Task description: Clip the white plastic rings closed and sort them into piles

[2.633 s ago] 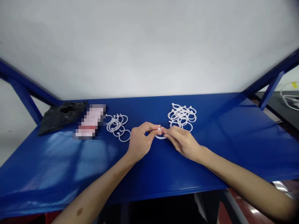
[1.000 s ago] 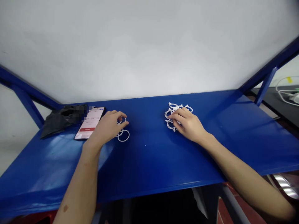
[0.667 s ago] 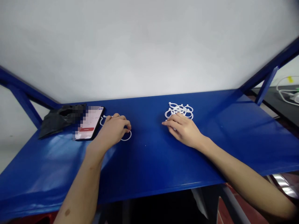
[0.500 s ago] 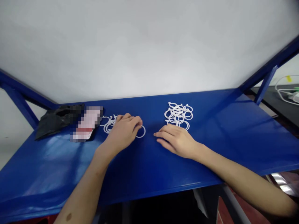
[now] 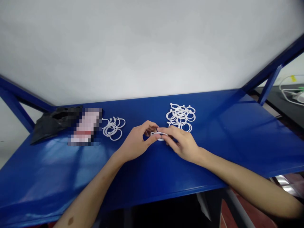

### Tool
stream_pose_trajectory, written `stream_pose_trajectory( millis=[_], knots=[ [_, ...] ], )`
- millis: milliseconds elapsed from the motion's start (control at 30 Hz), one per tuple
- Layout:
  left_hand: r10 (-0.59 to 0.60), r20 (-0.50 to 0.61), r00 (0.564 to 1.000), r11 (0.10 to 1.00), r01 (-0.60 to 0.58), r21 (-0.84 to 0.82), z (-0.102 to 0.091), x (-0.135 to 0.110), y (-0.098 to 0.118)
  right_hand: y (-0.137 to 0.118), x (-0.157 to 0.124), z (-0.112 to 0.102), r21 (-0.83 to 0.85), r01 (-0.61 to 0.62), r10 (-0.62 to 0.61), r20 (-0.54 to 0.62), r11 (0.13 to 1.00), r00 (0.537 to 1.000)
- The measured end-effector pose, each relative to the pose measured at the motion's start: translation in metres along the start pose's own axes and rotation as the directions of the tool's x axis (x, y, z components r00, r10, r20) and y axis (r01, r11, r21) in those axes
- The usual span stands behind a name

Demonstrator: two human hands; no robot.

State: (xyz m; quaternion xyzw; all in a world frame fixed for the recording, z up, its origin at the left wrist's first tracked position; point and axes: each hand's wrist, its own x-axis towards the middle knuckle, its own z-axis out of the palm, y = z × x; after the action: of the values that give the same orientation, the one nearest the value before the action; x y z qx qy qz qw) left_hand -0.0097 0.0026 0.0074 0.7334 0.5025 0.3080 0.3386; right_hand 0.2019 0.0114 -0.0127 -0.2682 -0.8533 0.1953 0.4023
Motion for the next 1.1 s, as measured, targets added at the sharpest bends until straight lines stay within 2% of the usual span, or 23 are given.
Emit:
stream_pose_trajectory(
  millis=[100,200,333,500,700,833,933,1033,1100],
  knots=[
    [-0.038,0.054,0.998,0.999,0.039,-0.003,-0.002,0.001,-0.001,0.000,0.002,-0.003,0.003,-0.007,0.007,-0.064,1.000,0.998],
    [-0.024,0.086,0.996,1.000,0.024,-0.005,-0.002,0.001,-0.003,0.001,0.004,-0.004,0.026,0.000,0.002,-0.074,1.000,0.997],
    [0.057,-0.011,0.998,0.998,-0.057,0.027,0.004,0.001,-0.008,0.002,0.005,-0.004,0.081,0.005,0.000,-0.069,0.997,0.998],
    [0.150,-0.135,0.979,0.988,-0.143,0.061,0.012,-0.001,-0.011,0.002,0.003,-0.002,0.183,-0.040,0.055,-0.075,0.982,0.996],
    [0.204,-0.155,0.967,0.977,-0.191,0.093,0.013,-0.004,-0.014,0.003,-0.001,0.000,0.214,-0.053,0.061,-0.029,0.975,0.998],
    [0.188,-0.128,0.974,0.978,-0.174,0.115,0.013,-0.004,-0.018,0.005,-0.001,0.002,0.134,-0.015,0.012,0.023,0.991,1.000],
    [0.154,-0.067,0.986,0.977,-0.142,0.161,0.013,-0.002,-0.018,0.010,0.005,-0.004,-0.021,0.004,-0.004,0.011,1.000,1.000],
    [0.114,-0.075,0.991,0.932,-0.081,0.353,0.005,0.001,-0.019,0.018,0.016,-0.024,-0.232,-0.070,0.038,-0.139,0.970,0.990],
    [0.087,-0.159,0.983,0.830,0.017,0.557,-0.005,0.003,-0.023,0.027,0.019,-0.042,-0.285,-0.180,0.103,-0.265,0.941,0.959]
  ],
)
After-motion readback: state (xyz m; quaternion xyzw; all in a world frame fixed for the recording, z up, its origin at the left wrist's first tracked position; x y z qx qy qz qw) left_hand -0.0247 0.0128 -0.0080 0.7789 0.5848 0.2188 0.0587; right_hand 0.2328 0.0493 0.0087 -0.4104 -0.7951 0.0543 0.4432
